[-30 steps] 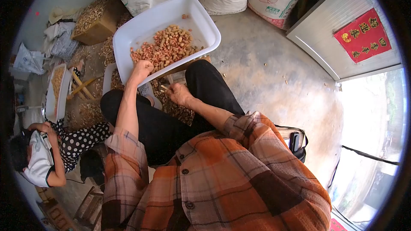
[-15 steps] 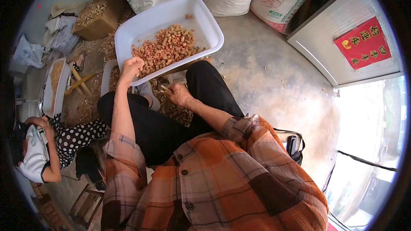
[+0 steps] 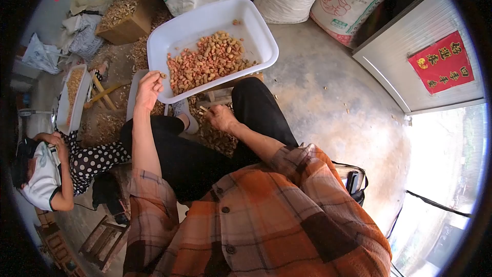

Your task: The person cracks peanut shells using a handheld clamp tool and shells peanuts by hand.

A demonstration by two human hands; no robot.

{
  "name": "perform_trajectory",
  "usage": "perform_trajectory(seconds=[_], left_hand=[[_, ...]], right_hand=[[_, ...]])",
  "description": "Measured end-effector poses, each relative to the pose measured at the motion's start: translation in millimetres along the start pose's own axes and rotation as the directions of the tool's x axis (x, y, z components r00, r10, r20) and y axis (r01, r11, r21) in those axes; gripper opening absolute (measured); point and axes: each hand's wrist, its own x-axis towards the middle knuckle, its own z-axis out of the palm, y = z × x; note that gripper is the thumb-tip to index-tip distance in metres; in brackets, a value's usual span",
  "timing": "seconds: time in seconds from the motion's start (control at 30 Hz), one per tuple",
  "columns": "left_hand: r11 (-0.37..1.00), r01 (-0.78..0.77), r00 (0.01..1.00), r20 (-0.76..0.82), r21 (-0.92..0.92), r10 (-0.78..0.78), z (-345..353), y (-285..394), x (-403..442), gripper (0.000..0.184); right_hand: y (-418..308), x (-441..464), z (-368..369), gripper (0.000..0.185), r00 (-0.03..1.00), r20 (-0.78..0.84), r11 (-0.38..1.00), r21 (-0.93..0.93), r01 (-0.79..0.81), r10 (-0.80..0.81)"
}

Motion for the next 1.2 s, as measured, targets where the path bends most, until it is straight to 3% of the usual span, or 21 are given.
perform_trajectory(seconds=[0.17,0.4,0.5,0.6,0.83,0.93,1.03,1.2], left_hand=[[0.972,-0.052,0.996,0.063,-0.228,0.068,-17.6,3.9,-0.5,0.008],[0.878,-0.184,0.975,-0.196,-0.443,0.105,-63.7,23.0,-7.9,0.009],[0.876,-0.225,0.925,-0.375,-0.427,0.055,-84.1,27.3,-2.3,0.007],[0.889,-0.231,0.893,-0.449,-0.394,0.033,-117.9,32.6,7.0,0.007],[0.982,-0.106,0.787,-0.617,-0.154,-0.012,-174.6,25.6,21.1,0.006],[0.974,-0.14,0.791,-0.611,-0.181,0.0,-188.0,23.3,26.1,0.009],[0.966,-0.151,0.698,-0.715,-0.211,-0.047,-188.8,23.4,30.0,0.01],[0.948,-0.138,0.674,-0.728,-0.288,-0.123,-210.8,21.1,36.0,0.009]], right_hand=[[-8.6,-4.7,-7.3,0.03,0.998,0.04,0.999,0.027,-0.041,0.04],[-3.5,-4.5,-3.3,0.032,1.0,0.01,0.999,0.036,-0.004,0.003],[-8.2,-6.2,-6.4,0.032,1.0,0.016,0.998,0.054,-0.018,0.018],[-9.5,-7.1,-7.9,0.031,0.999,0.027,0.999,0.024,-0.022,0.021],[-2.4,-3.2,-4.4,0.028,0.999,-0.014,1.0,0.004,0.031,-0.031],[-0.5,-2.2,-0.6,0.029,0.999,-0.023,0.999,-0.02,0.044,-0.044],[6.4,0.1,4.7,0.03,0.998,-0.027,0.996,-0.057,0.063,-0.065],[3.3,-1.7,1.6,0.03,1.0,-0.016,0.998,-0.066,0.023,-0.024]])
